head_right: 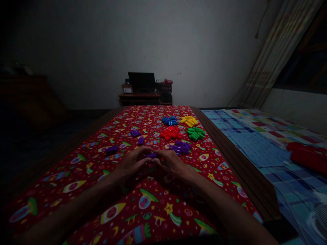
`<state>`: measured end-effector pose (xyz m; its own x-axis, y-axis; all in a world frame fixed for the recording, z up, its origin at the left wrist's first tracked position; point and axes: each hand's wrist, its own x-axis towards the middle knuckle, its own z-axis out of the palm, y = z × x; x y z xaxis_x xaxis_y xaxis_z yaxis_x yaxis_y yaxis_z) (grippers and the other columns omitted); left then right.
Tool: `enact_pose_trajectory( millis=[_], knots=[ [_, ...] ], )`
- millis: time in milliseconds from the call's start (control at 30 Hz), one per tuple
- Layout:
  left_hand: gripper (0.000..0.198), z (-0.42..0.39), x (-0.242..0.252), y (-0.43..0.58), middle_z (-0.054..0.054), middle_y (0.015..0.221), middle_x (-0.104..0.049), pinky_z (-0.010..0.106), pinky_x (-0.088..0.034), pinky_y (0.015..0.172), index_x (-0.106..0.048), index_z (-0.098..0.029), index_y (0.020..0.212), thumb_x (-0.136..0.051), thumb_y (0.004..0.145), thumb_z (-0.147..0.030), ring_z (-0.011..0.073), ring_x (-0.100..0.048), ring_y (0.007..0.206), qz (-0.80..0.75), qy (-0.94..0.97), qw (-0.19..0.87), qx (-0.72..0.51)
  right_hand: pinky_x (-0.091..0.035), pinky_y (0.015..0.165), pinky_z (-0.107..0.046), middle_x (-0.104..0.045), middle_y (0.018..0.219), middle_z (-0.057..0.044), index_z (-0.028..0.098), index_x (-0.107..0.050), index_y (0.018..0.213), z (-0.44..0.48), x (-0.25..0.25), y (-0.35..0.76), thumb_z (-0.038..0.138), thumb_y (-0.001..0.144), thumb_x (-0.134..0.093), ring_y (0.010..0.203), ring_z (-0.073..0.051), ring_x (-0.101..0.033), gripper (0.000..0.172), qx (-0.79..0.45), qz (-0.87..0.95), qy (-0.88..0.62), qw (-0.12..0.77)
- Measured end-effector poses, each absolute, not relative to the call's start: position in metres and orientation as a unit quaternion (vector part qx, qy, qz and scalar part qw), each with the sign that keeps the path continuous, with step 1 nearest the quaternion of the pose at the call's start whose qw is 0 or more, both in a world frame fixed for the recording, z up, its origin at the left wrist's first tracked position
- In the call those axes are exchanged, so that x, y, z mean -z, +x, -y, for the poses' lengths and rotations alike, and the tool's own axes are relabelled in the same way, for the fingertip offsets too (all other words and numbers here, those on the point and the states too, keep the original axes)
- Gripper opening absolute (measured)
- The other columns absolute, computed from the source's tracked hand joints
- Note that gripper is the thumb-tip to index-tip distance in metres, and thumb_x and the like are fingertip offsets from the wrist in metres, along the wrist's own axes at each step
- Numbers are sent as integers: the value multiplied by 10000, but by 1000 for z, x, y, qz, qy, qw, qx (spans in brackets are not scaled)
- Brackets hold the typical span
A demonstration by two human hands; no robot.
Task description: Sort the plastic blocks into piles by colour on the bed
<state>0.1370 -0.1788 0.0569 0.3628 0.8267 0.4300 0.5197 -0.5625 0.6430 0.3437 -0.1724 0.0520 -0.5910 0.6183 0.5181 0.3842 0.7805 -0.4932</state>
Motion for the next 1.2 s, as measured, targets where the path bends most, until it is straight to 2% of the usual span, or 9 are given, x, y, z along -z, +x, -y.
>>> enact_pose_trajectory(
  millis=[167, 300, 400, 567, 667, 733, 833, 967, 1200],
  knots=[
    [394, 170, -59, 93, 81, 1186, -614, 354, -480, 913, -597, -232, 1133, -556, 841, -493, 244, -575, 1097, -447, 847, 86, -273, -346, 593, -219, -654, 763, -41, 148, -679, 918, 158, -79, 375, 277, 890, -548, 630, -115, -522, 186, -128, 892, -350, 257],
    [379, 155, -57, 54, 54, 926, -661, 281, -475, 714, -643, -214, 943, -548, 811, -556, 208, -624, 827, -537, 833, 90, -102, -257, 507, -217, -554, 607, 11, 144, -658, 739, 145, -102, 411, 280, 848, -576, 525, -91, -417, 192, -158, 897, -405, 84],
    [327, 149, -55, 51, 23, 843, -677, 253, -437, 623, -643, -212, 891, -547, 806, -513, 183, -621, 717, -545, 825, 134, -64, -236, 502, -230, -567, 626, -1, 146, -658, 718, 142, -107, 424, 244, 816, -597, 536, -97, -428, 152, -128, 870, -474, 32],
    [291, 153, -63, 75, 22, 809, -702, 255, -452, 618, -678, -210, 866, -587, 757, -465, 193, -641, 720, -541, 812, 173, -135, -259, 547, -242, -660, 810, -63, 154, -671, 928, 146, -105, 421, 181, 778, -637, 669, -140, -529, 156, -9, 828, -556, 76],
    [272, 159, -66, 95, 24, 800, -708, 258, -476, 624, -678, -204, 814, -589, 754, -454, 193, -652, 724, -529, 793, 218, -209, -271, 555, -248, -657, 756, -68, 153, -674, 873, 150, -102, 410, 226, 844, -576, 644, -145, -531, 125, 22, 827, -546, 130],
    [288, 164, -63, 110, 25, 784, -710, 261, -493, 599, -669, -195, 817, -580, 765, -464, 185, -656, 685, -516, 761, 287, -269, -297, 565, -242, -657, 738, -67, 152, -674, 857, 154, -95, 397, 268, 898, -514, 626, -137, -534, 202, -2, 847, -494, 195],
    [303, 174, -56, 132, 32, 790, -709, 264, -514, 587, -650, -182, 831, -598, 759, -472, 176, -656, 668, -489, 712, 360, -353, -359, 611, -229, -679, 840, -69, 158, -645, 1041, 166, -78, 370, 300, 920, -502, 686, -136, -564, 235, -91, 890, -358, 267],
    [261, 186, -55, 149, 25, 816, -704, 272, -535, 651, -627, -183, 833, -623, 753, -432, 170, -658, 734, -453, 705, 381, -391, -367, 612, -223, -678, 866, -65, 163, -628, 1054, 179, -63, 349, 220, 903, -524, 700, -135, -568, 191, -147, 911, -286, 260],
    [217, 172, -51, 131, 46, 915, -684, 305, -528, 770, -644, -195, 893, -526, 860, -373, 188, -653, 846, -446, 782, 216, -377, -403, 668, -248, -679, 861, -85, 153, -659, 953, 142, -77, 393, 244, 918, -466, 746, -169, -595, 217, -33, 840, -415, 348]
  ],
)
